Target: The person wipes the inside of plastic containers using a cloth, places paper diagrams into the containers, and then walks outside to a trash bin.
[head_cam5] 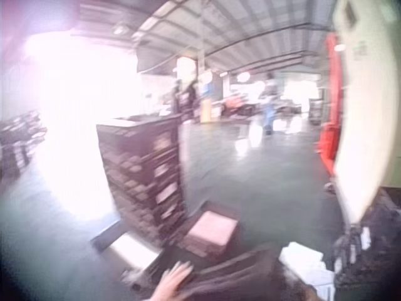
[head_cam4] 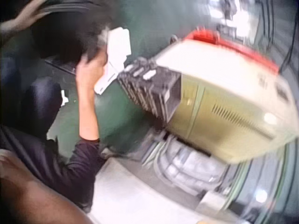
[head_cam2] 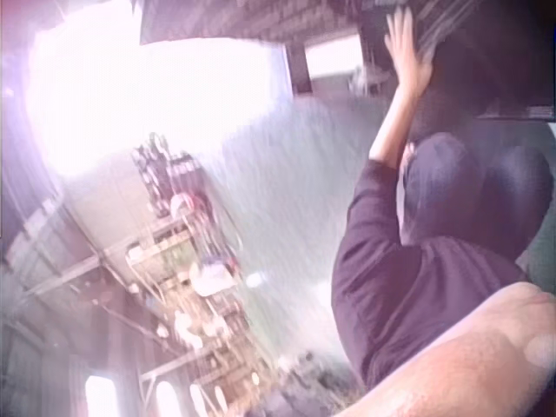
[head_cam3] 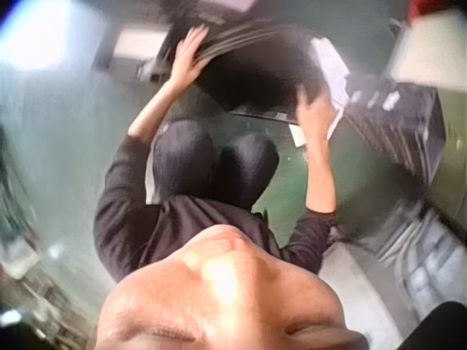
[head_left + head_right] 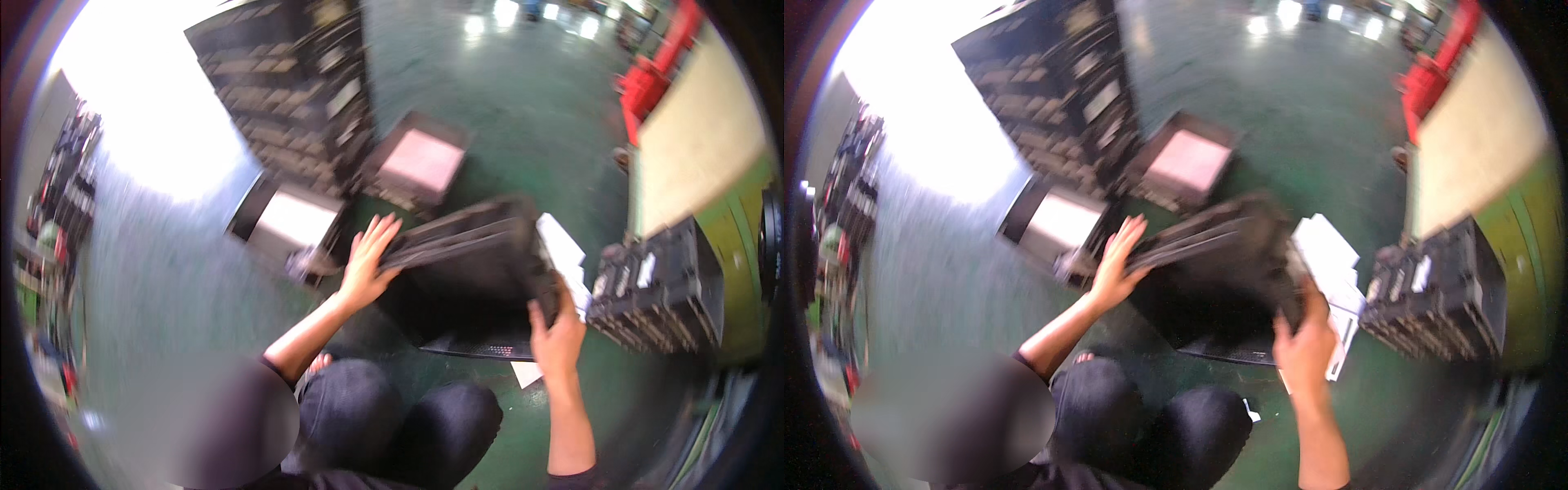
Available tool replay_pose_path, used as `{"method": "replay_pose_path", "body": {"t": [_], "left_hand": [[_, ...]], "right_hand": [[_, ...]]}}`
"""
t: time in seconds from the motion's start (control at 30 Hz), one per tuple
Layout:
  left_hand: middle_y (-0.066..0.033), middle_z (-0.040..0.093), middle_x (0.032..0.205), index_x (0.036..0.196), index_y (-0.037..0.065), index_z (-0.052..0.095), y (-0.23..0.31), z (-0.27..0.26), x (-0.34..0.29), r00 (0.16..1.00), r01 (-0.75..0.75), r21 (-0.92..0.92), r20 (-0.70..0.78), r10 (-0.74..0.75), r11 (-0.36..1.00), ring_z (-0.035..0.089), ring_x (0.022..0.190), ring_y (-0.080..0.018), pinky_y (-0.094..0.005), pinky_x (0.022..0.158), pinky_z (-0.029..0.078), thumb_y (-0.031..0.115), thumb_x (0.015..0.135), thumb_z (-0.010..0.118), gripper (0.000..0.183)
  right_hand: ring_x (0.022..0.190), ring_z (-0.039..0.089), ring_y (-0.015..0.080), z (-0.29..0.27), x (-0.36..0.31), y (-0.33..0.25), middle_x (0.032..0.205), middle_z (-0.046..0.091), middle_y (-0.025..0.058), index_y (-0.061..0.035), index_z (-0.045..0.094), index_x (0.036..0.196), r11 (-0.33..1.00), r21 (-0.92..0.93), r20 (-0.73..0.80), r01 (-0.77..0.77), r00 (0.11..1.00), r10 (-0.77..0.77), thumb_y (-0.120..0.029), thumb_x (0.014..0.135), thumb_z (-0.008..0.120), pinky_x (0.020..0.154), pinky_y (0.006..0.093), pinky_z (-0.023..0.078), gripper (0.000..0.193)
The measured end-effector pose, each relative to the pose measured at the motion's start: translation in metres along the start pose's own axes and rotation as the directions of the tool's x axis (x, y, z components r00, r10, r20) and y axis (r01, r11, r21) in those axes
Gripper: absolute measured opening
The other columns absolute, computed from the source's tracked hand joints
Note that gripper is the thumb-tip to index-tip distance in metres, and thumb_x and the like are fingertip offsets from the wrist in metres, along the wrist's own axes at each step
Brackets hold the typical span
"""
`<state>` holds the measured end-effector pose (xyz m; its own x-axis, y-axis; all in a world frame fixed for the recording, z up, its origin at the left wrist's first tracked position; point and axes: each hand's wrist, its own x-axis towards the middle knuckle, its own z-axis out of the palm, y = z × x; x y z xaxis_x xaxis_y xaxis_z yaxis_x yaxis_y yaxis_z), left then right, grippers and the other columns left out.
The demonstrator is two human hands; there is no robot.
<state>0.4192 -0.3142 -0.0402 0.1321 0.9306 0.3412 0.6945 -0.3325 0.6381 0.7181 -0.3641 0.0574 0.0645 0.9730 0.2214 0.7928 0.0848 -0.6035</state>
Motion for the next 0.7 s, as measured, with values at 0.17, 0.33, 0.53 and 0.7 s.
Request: {"method": "replay_pose_path", "body": {"t": [0.17, 0.33, 0.53, 0.7], "left_hand": [[-0.0128, 0.024, 0.14, 0.134, 0.008, 0.028, -0.032, 0.007, -0.01, 1.0, -0.022, 0.16, -0.004, 0.023, 0.987, 0.012, 0.133, -0.0353, -0.058, 0.102, 0.013, 0.032, 0.075, 0.065, 0.073], [-0.0161, 0.029, 0.136, 0.131, 0.008, 0.032, -0.173, -0.025, -0.073, 0.902, 0.42, 0.479, -0.128, -0.411, 0.771, 0.02, 0.13, -0.0343, -0.0593, 0.1, 0.018, 0.026, 0.07, 0.066, 0.072], [-0.0137, 0.058, 0.084, 0.087, 0.007, 0.059, -0.196, -0.055, -0.074, 0.842, 0.538, 0.311, -0.16, -0.515, 0.783, 0.058, 0.083, -0.0277, -0.0459, 0.075, 0.042, 0.031, 0.079, 0.06, 0.025], [-0.024, 0.05, 0.066, 0.074, -0.002, 0.052, -0.126, -0.117, -0.014, 0.757, 0.401, -0.014, -0.558, -0.34, 0.916, 0.053, 0.057, -0.0343, -0.0376, 0.054, 0.039, 0.024, 0.087, 0.05, 0.029]], "right_hand": [[0.094, 0.055, 0.0239, 0.065, -0.035, 0.142, 0.104, 0.058, 0.0156, 0.0072, 0.048, 0.113, 0.886, 0.261, 0.091, -0.384, 0.923, 0.374, -0.022, 0.081, 0.062, 0.086, 0.0325, 0.04, 0.046], [0.108, 0.046, 0.025, 0.122, -0.089, 0.123, 0.121, 0.049, 0.0153, 0.0081, 0.043, 0.12, 0.709, 0.482, 0.143, -0.514, 0.845, 0.515, -0.013, 0.081, 0.061, 0.095, 0.0327, 0.032, 0.048], [0.1, 0.05, 0.0228, 0.173, -0.11, 0.152, 0.113, 0.053, 0.0122, 0.0054, 0.046, 0.117, 0.555, 0.559, 0.199, -0.616, 0.75, 0.631, -0.005, 0.081, 0.058, 0.09, 0.0326, 0.037, 0.04], [0.094, 0.052, 0.0208, 0.177, -0.105, 0.149, 0.106, 0.056, 0.0105, 0.005, 0.05, 0.113, 0.52, 0.603, 0.259, -0.606, 0.764, 0.591, -0.01, 0.082, 0.059, 0.086, 0.0322, 0.039, 0.035]]}}
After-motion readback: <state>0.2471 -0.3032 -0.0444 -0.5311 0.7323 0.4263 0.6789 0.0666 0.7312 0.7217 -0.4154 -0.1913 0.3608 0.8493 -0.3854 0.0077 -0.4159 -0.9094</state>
